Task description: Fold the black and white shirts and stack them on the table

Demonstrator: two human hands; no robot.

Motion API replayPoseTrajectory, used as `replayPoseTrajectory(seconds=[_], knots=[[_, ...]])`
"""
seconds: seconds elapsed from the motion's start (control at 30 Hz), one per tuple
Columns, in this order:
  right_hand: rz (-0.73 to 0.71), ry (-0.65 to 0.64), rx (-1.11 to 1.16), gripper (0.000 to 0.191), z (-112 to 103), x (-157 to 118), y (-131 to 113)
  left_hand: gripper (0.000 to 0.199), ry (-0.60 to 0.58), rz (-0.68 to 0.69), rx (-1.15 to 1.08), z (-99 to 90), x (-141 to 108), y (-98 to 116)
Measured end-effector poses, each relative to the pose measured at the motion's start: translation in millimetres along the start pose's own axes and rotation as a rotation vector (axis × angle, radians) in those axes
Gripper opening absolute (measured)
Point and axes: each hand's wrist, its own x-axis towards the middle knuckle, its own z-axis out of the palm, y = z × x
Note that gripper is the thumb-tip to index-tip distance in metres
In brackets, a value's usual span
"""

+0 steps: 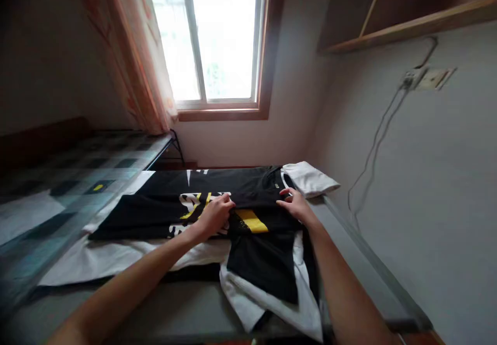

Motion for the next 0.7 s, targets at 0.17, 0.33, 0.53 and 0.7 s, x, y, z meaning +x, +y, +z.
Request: replayPoseTrajectory(seconds=[0.17, 0.33, 0.53, 0.7], knots=[[-0.035, 0.026, -0.036, 0.042, 2.4, 1.1, 1.7, 0.022, 0.008, 0.079, -0.049, 11.2, -1.8, -3.6], [-0.097, 0.051, -0.155, 0.034, 1.3, 2.8, 0.8, 0.032, 0.1, 0.1, -0.162, 14.6, 1.4, -18.7], [-0.15, 0.271, -0.564, 0.033, 4.8, -6.2, -9.6, 0.046, 0.111, 0.065, -0.056, 27.0, 0.9, -20.5], [-0.548, 0.272, -0.783, 0.051, 42.9, -14.5, -29.2, 0.052, 0.03, 0.088, -0.033, 34.6, 0.9, -17.3]])
